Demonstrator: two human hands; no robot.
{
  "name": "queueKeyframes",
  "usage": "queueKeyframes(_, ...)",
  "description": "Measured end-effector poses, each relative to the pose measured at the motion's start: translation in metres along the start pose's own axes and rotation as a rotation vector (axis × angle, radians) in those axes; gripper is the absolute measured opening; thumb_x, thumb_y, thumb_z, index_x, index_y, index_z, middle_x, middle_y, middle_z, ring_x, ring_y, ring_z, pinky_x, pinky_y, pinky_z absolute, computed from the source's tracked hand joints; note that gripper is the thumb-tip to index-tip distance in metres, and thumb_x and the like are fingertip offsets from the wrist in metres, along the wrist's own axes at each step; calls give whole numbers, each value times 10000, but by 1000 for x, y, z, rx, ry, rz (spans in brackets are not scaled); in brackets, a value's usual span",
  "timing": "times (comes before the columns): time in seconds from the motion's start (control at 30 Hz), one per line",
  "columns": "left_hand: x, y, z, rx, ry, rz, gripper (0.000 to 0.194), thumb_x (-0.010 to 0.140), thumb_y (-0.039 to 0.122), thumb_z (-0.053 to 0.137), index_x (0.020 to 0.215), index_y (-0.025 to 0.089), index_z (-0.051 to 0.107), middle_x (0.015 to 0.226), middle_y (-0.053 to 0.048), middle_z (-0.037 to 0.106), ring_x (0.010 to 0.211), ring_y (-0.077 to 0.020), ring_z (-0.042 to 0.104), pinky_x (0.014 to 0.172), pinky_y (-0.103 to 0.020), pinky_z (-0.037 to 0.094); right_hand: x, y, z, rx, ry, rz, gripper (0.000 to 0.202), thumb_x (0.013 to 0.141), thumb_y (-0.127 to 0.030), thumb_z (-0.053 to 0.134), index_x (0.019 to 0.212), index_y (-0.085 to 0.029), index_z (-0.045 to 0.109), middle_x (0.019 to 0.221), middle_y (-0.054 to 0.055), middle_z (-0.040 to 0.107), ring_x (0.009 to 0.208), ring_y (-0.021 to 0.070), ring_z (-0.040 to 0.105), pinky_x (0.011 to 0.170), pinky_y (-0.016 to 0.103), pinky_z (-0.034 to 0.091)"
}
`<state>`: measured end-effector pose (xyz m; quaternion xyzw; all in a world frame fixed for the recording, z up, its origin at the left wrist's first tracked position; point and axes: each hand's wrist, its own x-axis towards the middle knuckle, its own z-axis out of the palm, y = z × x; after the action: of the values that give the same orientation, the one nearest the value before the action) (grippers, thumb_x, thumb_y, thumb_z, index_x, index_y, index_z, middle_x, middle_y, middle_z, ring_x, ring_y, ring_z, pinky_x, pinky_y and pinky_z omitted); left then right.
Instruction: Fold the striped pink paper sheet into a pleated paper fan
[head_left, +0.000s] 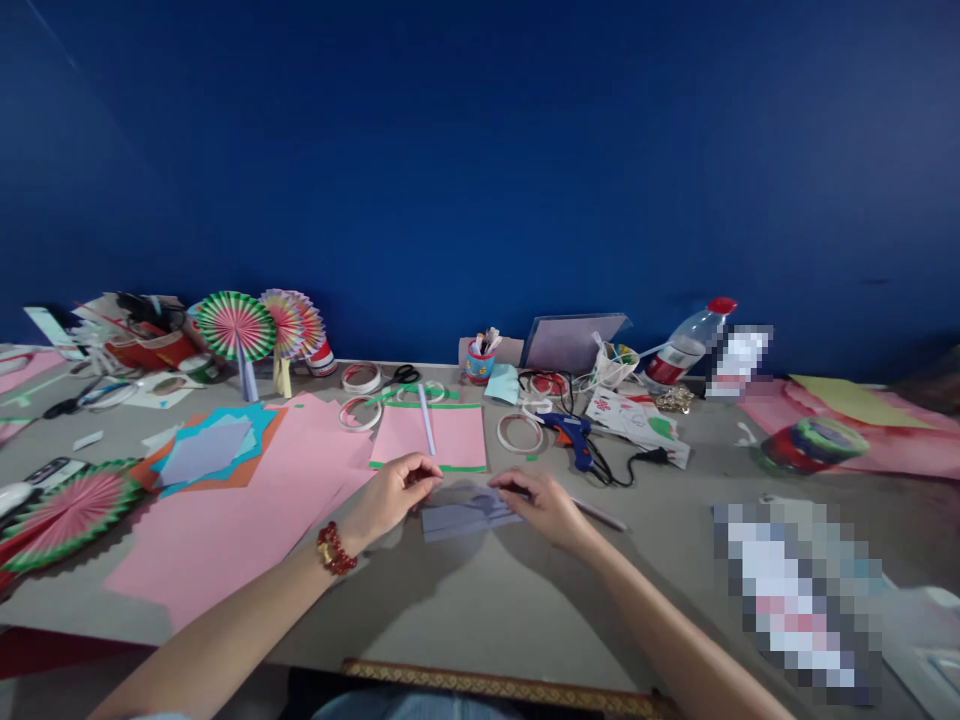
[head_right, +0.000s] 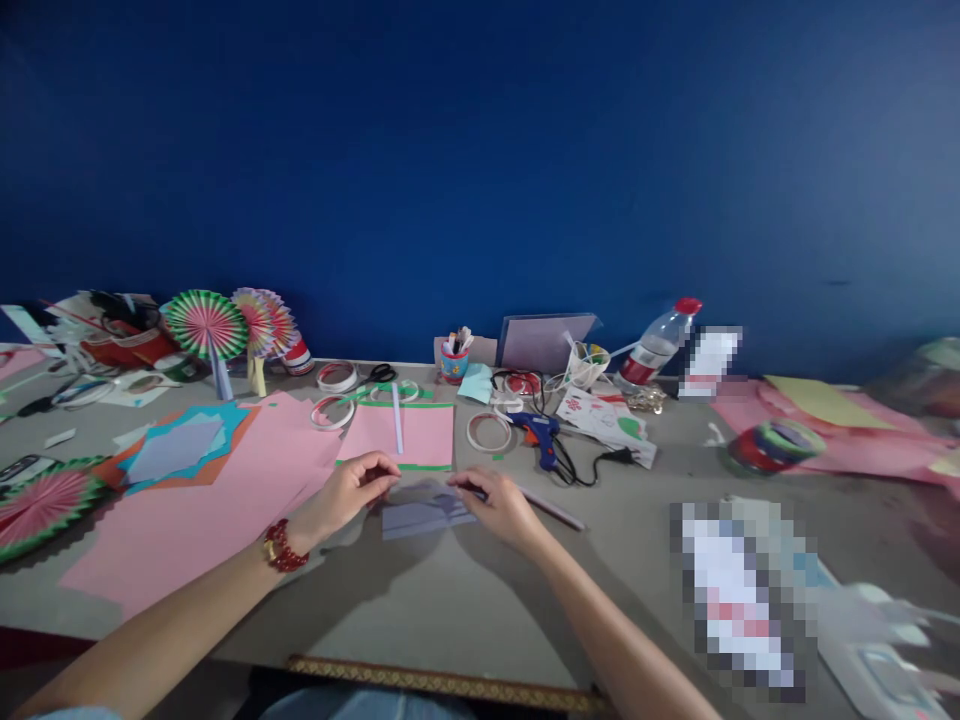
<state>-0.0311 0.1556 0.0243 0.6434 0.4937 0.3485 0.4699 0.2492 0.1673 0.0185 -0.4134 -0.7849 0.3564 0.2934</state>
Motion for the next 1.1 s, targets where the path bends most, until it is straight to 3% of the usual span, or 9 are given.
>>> queueKeyframes(0.1, 11, -6, -7, 177, 93, 47, 284, 928, 445, 549, 969, 177, 635, 584, 40, 555, 460, -112, 488, 444, -204, 391, 19, 3, 2, -56, 21, 37, 210, 884, -278, 566, 1013, -205, 715, 939, 40, 756, 824, 190, 683, 747, 264, 488)
queueKeyframes(0.23, 32, -9, -17, 310, 143, 105, 279, 946, 434, 528, 932, 181, 645, 606, 22, 597, 476, -128, 546, 490, -224, 425, 51, 11, 4, -141, 43, 57, 168, 843, -232, 570, 937, -213, 708, 867, 24, 757, 791, 190, 688, 715, 260, 486)
queueKeyframes(0.43, 57, -12, -29, 539, 99, 144, 102, 866, 270, 643, 886, 196, 712, 854, -42, 733, 792, -194, 672, 731, -268, 482, 84, 20, 3, -265, 46, 52, 151, 821, -168, 582, 891, -208, 710, 854, 22, 754, 808, 187, 684, 714, 250, 459)
queueKeyframes(0.57, 64, -18, -30, 679, 103, 98, 122, 874, 237, 620, 896, 206, 736, 923, -66, 746, 892, -230, 674, 775, -286, 473, 92, 19, 6, -372, 19, 49, 160, 828, -134, 587, 854, -209, 726, 844, 27, 750, 788, 187, 669, 710, 254, 454)
queueKeyframes(0.77, 68, -20, -32, 784, 109, 57, 138, 902, 280, 606, 906, 222, 732, 920, -62, 739, 875, -230, 675, 732, -275, 453, 78, 0, 2, -521, 76, 19, 259, 913, -149, 528, 1061, -199, 733, 1150, 116, 681, 1022, 253, 618, 851, 329, 471)
queueKeyframes(0.9, 67, -18, -36, 797, 95, 60, 154, 908, 252, 584, 861, 223, 727, 870, -46, 734, 851, -213, 672, 725, -259, 442, 52, -2, -6, -560, 64, -45, 254, 940, -184, 521, 1097, -218, 718, 1128, 94, 671, 1036, 240, 601, 872, 330, 478)
queueKeyframes(1.1, 64, -17, -37, 784, 98, 65, 132, 909, 247, 596, 884, 221, 723, 925, -34, 752, 872, -202, 681, 739, -256, 454, 14, 8, -7, -478, -44, -153, 194, 940, -176, 526, 1004, -194, 708, 1022, 79, 702, 991, 225, 625, 900, 344, 473)
